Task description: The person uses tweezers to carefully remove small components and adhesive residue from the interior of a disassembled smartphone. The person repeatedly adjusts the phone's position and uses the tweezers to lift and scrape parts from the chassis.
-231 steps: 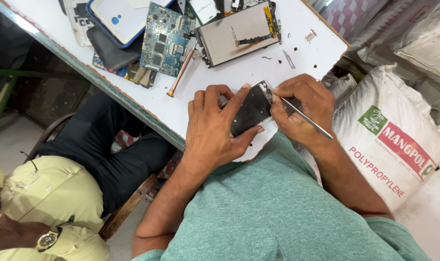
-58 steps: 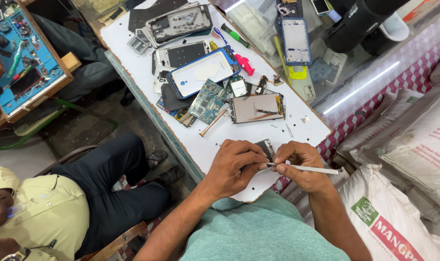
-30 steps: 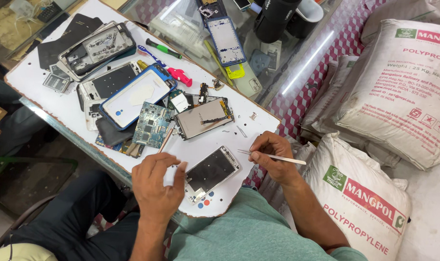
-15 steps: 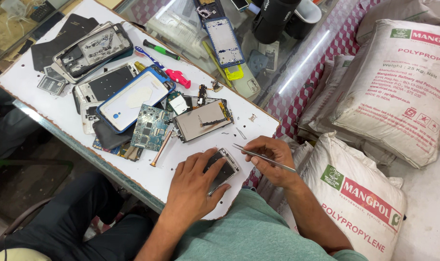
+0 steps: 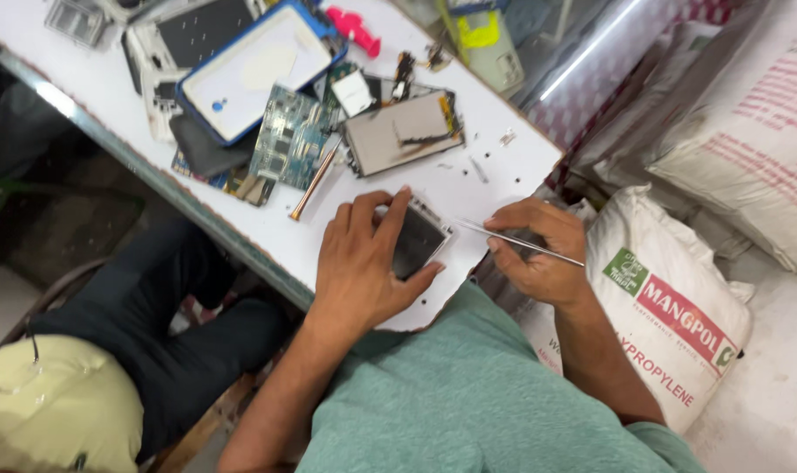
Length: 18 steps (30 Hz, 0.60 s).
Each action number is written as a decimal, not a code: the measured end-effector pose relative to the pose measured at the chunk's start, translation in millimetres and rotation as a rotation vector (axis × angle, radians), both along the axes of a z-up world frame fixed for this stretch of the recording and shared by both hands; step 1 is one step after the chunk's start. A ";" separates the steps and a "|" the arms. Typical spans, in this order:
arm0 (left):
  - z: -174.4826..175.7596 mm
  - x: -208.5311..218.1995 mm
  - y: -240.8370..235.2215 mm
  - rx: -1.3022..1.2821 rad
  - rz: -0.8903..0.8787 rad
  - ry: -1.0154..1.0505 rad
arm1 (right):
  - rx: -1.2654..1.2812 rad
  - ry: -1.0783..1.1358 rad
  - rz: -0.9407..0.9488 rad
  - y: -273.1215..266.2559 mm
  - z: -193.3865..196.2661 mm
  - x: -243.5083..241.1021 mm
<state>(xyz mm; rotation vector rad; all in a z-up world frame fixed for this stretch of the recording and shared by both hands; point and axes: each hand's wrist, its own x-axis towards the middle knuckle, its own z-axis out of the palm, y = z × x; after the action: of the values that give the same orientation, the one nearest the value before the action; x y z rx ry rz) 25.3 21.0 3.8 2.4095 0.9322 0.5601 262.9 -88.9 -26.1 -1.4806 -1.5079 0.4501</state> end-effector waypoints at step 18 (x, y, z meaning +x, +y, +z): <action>-2.8 1.1 0.4 -0.084 0.044 -0.027 | 0.087 -0.194 -0.035 -6.4 0.4 -27.9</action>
<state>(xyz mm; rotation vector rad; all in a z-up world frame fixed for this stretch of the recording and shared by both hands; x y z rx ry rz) 26.4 21.4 1.1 2.3067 0.9803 0.5571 235.0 -95.3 -25.7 -1.5140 -1.6279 0.2220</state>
